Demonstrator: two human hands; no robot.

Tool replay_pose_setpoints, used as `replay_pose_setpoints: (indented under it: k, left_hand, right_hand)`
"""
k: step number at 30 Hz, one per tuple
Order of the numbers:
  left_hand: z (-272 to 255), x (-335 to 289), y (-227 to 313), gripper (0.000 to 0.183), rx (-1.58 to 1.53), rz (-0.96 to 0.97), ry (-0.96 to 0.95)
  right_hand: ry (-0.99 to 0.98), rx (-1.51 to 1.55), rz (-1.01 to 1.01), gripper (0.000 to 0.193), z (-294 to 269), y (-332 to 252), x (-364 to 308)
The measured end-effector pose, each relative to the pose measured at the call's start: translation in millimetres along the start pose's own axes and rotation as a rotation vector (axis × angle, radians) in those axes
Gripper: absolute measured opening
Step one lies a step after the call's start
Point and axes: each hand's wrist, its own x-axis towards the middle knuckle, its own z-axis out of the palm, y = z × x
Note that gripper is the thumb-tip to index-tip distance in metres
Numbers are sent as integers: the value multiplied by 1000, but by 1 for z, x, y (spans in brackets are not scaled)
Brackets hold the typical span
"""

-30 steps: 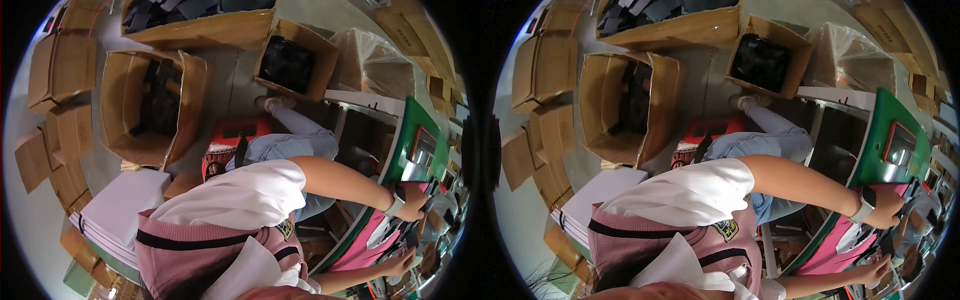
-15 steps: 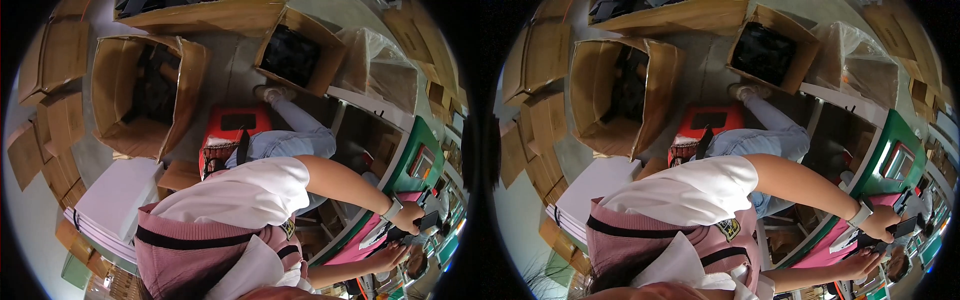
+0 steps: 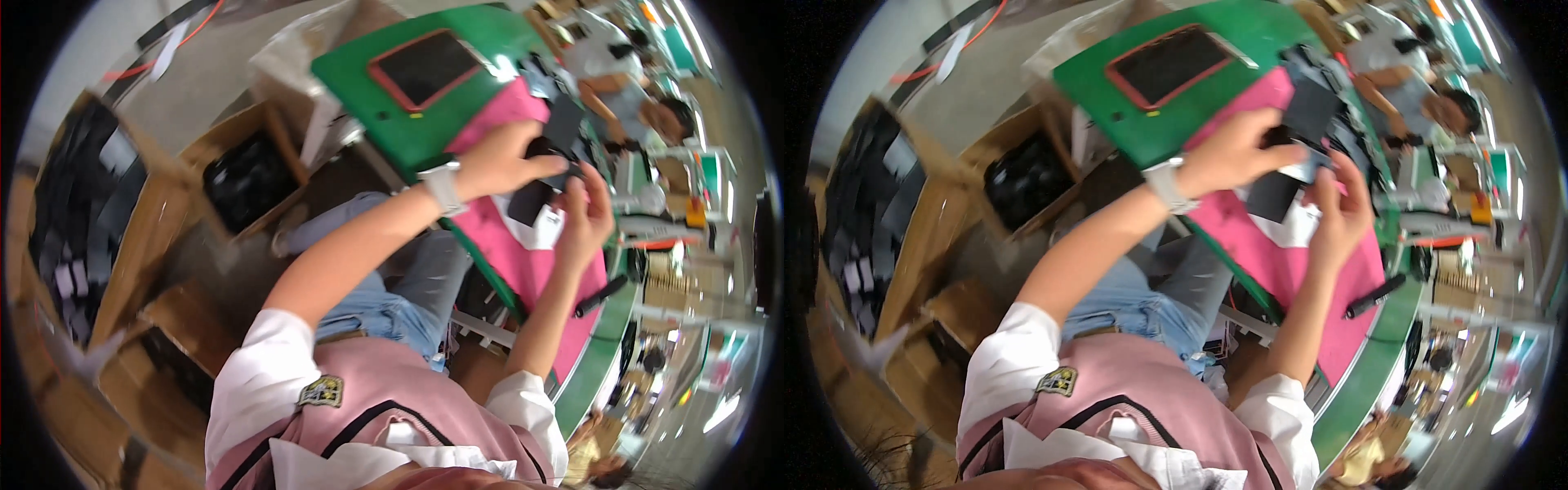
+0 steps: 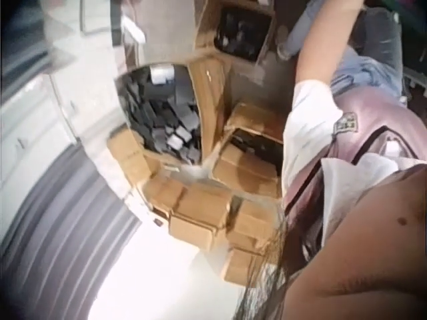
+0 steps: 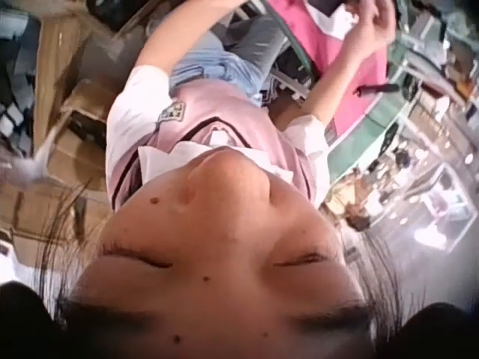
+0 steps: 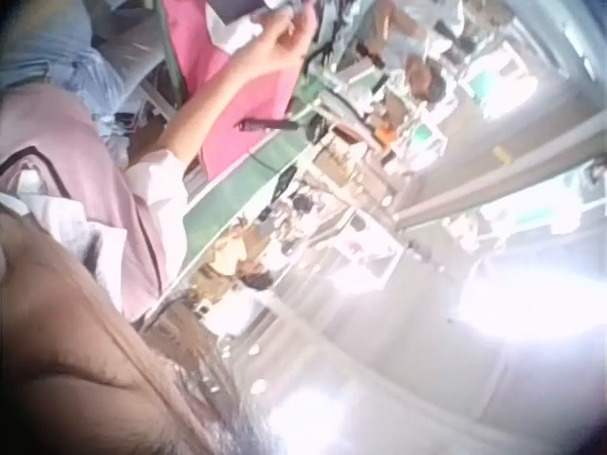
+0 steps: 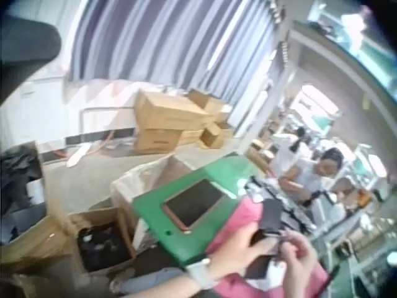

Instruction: Assembling black plastic components by driving small screws with an electric screwdriver at a factory workbench.

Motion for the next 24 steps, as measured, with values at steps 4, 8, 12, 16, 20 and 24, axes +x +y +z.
replay_pose_setpoints:
  k: [4, 8, 12, 16, 20, 24]
  left_hand:
    - [2, 2, -5, 39, 8, -4, -2]
    - [4, 3, 9, 42, -83, -47, -63]
    - [2, 1, 18, 40, -121, -175, -130]
    - [3, -1, 22, 42, -118, -163, -164]
    - [0, -5, 25, 46, -122, -171, -201]
    - [6, -4, 27, 44, -129, -164, -205]
  right_hand:
    - [-40, 176, 53, 25, 3, -4, -3]
    - [-30, 140, 31, 23, 1, -6, -5]
    - [-39, 206, -1, 22, -5, -9, -5]
    - [-26, 290, 7, 21, -7, -12, -8]
    - [-9, 317, -2, 22, -11, -7, -7]
    - [-2, 220, 72, 21, -3, -14, -12]
